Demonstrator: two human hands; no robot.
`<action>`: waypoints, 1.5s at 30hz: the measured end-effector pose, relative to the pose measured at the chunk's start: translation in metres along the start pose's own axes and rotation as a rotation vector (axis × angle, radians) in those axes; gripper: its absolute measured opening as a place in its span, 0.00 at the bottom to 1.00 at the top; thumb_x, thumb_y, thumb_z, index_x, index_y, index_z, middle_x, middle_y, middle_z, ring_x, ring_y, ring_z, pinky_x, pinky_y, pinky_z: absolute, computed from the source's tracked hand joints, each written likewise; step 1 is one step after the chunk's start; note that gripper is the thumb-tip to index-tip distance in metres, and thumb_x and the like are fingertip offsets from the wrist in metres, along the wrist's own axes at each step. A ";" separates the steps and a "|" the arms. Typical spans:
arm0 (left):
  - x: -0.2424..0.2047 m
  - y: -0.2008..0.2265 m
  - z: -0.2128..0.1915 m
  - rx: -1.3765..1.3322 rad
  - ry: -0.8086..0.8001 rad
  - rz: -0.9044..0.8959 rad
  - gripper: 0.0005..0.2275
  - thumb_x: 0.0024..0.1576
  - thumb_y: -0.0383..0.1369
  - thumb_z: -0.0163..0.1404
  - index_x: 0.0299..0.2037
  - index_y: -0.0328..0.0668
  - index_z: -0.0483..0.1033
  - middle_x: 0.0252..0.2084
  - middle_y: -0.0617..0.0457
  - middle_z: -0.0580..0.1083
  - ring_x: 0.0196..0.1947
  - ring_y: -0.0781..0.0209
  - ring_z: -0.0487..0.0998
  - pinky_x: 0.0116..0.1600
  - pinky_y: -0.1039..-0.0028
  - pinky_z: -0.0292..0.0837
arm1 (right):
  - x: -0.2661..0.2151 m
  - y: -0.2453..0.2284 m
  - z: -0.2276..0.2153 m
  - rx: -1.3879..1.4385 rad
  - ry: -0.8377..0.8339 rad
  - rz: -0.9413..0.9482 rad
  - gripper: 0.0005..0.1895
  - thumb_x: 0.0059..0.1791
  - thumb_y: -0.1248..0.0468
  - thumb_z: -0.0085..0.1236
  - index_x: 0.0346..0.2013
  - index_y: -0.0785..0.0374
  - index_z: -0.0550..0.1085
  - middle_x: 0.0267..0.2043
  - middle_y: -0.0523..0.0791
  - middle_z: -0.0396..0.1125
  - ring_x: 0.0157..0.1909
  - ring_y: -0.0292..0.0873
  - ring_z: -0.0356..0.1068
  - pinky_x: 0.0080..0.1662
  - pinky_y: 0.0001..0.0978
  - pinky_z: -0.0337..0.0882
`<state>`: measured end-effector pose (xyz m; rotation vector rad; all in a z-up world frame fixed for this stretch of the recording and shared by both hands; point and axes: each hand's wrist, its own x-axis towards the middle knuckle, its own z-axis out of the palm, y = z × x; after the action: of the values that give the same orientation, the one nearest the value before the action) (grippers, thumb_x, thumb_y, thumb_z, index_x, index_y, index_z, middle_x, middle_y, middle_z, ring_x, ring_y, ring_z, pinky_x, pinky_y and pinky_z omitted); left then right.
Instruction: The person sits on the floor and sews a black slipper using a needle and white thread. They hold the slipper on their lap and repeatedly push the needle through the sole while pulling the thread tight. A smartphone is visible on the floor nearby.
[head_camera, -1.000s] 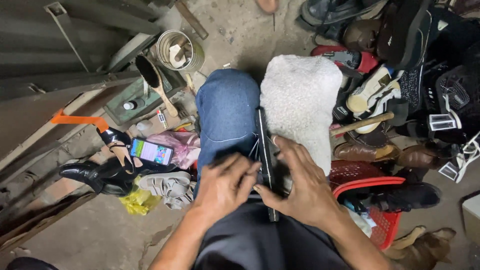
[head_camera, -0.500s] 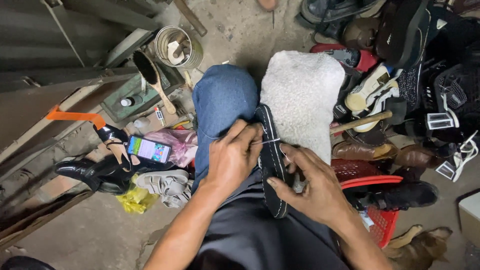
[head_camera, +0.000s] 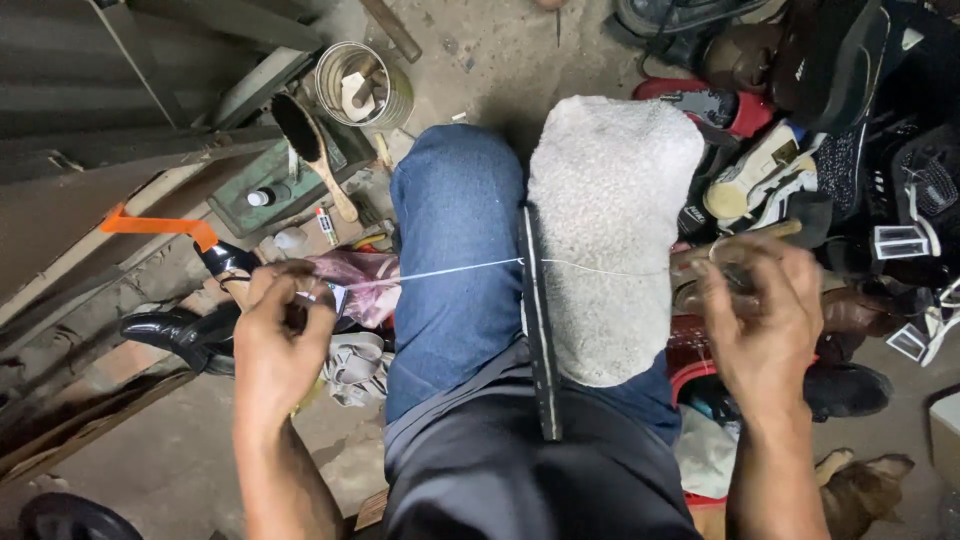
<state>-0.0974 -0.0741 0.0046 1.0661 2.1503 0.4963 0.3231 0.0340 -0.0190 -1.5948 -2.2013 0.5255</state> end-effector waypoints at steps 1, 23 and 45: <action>0.001 0.004 0.007 -0.002 -0.001 0.003 0.06 0.57 0.28 0.47 0.38 0.35 0.77 0.51 0.51 0.73 0.37 0.62 0.74 0.39 0.74 0.65 | 0.001 -0.005 0.003 -0.003 0.002 0.001 0.09 0.59 0.68 0.63 0.49 0.73 0.77 0.55 0.54 0.69 0.58 0.54 0.65 0.59 0.46 0.63; -0.009 0.068 0.117 -0.110 -0.208 0.525 0.20 0.56 0.24 0.48 0.59 0.50 0.73 0.37 0.62 0.76 0.37 0.55 0.80 0.43 0.63 0.74 | 0.017 -0.080 0.029 1.399 -0.206 0.234 0.17 0.60 0.58 0.44 0.28 0.58 0.68 0.22 0.44 0.62 0.28 0.44 0.66 0.39 0.37 0.71; -0.009 0.071 0.126 -0.129 -0.158 0.639 0.21 0.52 0.22 0.47 0.58 0.45 0.73 0.31 0.65 0.76 0.30 0.60 0.80 0.33 0.65 0.72 | -0.048 -0.061 0.022 0.677 -0.260 0.246 0.10 0.58 0.61 0.48 0.50 0.59 0.73 0.39 0.41 0.69 0.35 0.31 0.63 0.37 0.20 0.65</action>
<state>0.0355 -0.0341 -0.0378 1.6543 1.5882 0.7946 0.2764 -0.0316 -0.0109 -1.4628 -1.6954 1.4392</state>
